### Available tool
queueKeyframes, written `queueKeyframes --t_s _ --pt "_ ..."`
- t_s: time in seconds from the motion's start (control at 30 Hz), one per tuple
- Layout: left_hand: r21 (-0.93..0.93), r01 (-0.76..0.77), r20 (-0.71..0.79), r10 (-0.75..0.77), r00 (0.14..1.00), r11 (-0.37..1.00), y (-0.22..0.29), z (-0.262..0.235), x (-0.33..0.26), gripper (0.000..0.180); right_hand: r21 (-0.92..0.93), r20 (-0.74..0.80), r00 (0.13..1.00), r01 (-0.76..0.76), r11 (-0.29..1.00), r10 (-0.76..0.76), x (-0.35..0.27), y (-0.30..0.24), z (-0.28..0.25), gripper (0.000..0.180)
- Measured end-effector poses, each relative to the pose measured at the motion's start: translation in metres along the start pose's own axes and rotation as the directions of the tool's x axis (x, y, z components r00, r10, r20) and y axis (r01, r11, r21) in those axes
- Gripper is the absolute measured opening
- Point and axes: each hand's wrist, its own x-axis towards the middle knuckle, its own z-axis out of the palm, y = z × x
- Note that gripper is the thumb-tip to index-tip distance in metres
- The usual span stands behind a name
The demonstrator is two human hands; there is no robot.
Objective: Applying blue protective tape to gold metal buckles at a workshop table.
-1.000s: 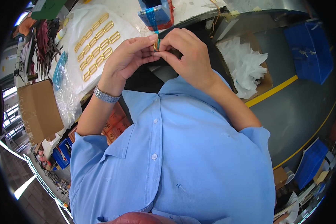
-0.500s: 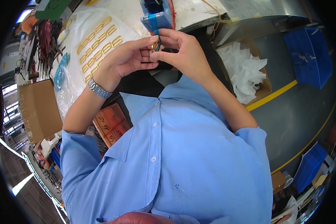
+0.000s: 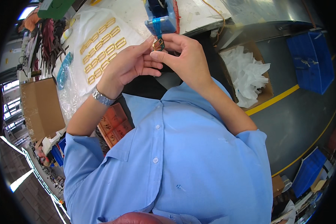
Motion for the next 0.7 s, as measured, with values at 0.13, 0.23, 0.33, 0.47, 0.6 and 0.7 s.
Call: queueKeyframes --t_s 0.13,0.23,0.33,0.47,0.6,0.7 --pt "0.571 -0.521 -0.137 0.7 0.701 0.634 -0.044 0.026 -0.017 0.022 0.191 -0.02 0.996 -0.087 0.978 0.092 -0.002 0.0 0.002 0.046" --pt "0.764 -0.608 0.011 0.937 0.348 0.217 -0.064 0.038 -0.009 0.021 0.254 0.004 0.99 -0.134 0.958 0.138 -0.001 -0.004 0.003 0.047" --pt "0.83 -0.552 0.059 0.974 0.22 0.075 -0.067 0.038 0.008 0.017 0.243 -0.005 0.977 -0.204 0.948 0.211 0.002 0.003 -0.002 0.049" --pt "0.876 -0.469 0.187 0.975 0.118 -0.111 -0.057 0.033 0.019 0.009 0.263 -0.025 0.967 -0.237 0.935 0.252 0.005 -0.004 -0.001 0.047" --pt "0.799 -0.548 -0.047 0.933 0.355 0.249 -0.041 0.043 0.013 0.009 0.286 0.029 0.969 -0.244 0.927 0.246 0.014 -0.006 -0.009 0.039" --pt "0.62 -0.598 -0.124 0.816 0.565 0.508 -0.021 0.04 0.012 0.014 0.247 0.077 0.956 -0.292 0.924 0.282 0.025 -0.003 -0.014 0.038"
